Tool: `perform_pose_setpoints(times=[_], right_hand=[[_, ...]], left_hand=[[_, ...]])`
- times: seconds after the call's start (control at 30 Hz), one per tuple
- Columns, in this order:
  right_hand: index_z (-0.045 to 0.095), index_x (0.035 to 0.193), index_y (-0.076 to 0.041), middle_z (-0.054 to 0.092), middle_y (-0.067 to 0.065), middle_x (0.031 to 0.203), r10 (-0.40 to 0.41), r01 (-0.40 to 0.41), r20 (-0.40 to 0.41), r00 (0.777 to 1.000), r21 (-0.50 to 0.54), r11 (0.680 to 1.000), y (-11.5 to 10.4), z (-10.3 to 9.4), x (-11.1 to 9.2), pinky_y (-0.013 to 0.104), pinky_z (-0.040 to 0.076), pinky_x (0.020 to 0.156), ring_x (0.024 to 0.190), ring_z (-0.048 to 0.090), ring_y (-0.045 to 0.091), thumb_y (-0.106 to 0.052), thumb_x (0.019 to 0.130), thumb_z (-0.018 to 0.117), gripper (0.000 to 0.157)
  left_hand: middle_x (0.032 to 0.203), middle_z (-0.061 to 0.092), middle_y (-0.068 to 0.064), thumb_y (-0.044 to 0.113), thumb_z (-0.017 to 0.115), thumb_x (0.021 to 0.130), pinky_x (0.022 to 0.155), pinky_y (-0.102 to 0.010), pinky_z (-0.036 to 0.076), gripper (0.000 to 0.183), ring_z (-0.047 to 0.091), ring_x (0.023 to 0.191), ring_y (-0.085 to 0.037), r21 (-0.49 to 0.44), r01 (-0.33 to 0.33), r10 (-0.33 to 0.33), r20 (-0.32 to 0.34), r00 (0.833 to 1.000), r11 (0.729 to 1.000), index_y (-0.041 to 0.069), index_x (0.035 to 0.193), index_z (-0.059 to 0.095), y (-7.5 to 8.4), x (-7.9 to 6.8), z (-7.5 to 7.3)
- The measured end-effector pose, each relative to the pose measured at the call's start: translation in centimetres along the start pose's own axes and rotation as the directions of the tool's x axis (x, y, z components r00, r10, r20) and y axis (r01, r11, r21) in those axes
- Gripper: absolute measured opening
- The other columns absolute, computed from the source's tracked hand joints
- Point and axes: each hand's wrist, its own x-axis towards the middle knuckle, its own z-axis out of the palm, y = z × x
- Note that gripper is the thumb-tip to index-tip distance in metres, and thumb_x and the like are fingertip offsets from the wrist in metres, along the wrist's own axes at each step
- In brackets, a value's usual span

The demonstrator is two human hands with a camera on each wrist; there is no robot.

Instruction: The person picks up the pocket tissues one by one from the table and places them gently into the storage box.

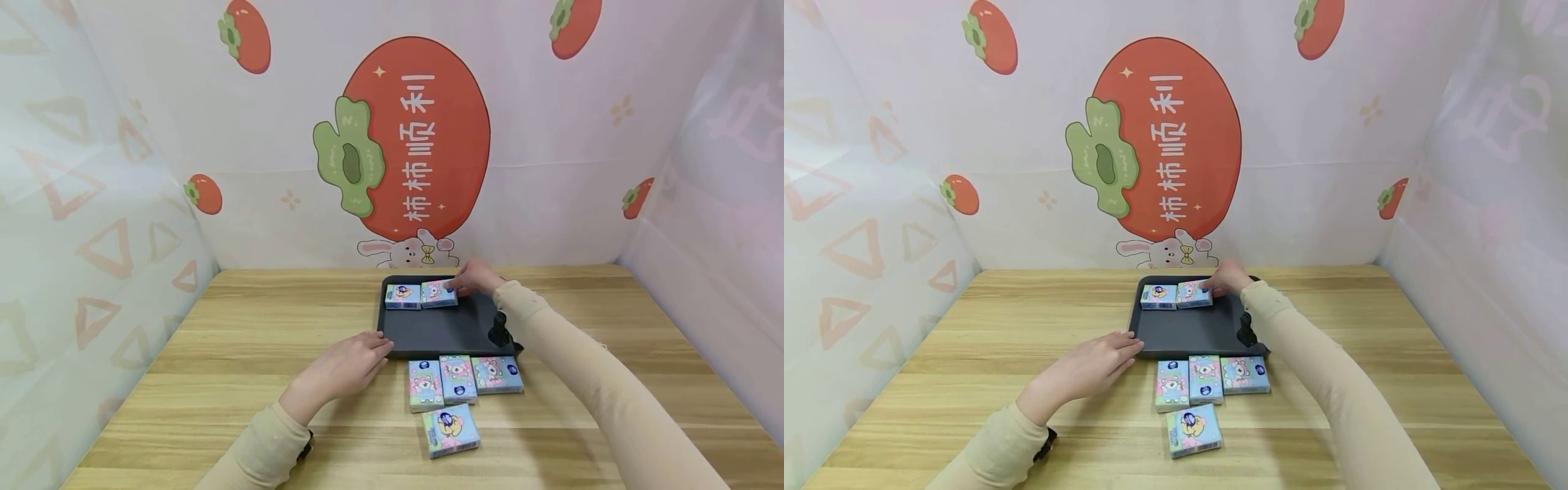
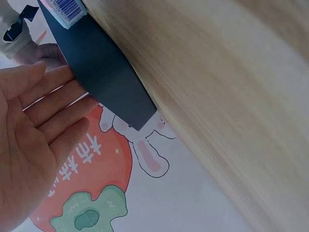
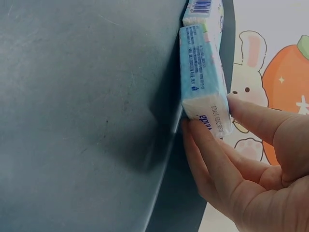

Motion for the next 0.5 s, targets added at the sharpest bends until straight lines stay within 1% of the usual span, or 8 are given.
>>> perform_pose_setpoints(times=[0.27, 0.4, 0.5], right_hand=[[0.073, 0.091, 0.003, 0.072, 0.013, 0.084, -0.004, 0.004, -0.042, 0.999, 0.003, 1.000, 0.05, 0.39, 0.29, 0.038, 0.057, 0.088, 0.086, 0.067, 0.026, -0.023, 0.084, 0.073, 0.027], [0.072, 0.089, 0.004, 0.070, 0.014, 0.083, -0.018, 0.019, -0.064, 0.998, 0.014, 1.000, 0.09, 0.58, 0.01, 0.037, 0.058, 0.084, 0.083, 0.067, 0.026, -0.021, 0.084, 0.073, 0.026], [0.071, 0.092, 0.005, 0.070, 0.015, 0.084, -0.022, 0.024, -0.072, 0.997, 0.026, 0.999, 0.08, 0.73, -0.16, 0.037, 0.058, 0.083, 0.082, 0.067, 0.026, -0.020, 0.084, 0.073, 0.026]], left_hand=[[0.127, 0.062, -0.010, 0.022, 0.050, 0.099, 0.106, -0.037, 0.045, 0.034, 0.056, 0.122, -0.026, 0.008, -0.012, 0.012, -0.004, 1.000, 1.000, 0.004, 0.125, 0.062, -0.10, 0.01, 0.12], [0.127, 0.062, -0.011, 0.023, 0.050, 0.099, 0.106, -0.037, 0.045, 0.034, 0.056, 0.122, -0.026, 0.009, -0.012, 0.012, -0.004, 1.000, 1.000, 0.004, 0.125, 0.062, -0.08, 0.01, 0.09], [0.128, 0.061, -0.011, 0.023, 0.050, 0.099, 0.106, -0.038, 0.045, 0.034, 0.055, 0.122, -0.026, 0.006, -0.009, 0.009, 0.002, 1.000, 1.000, 0.004, 0.125, 0.061, -0.04, -0.01, 0.06]])
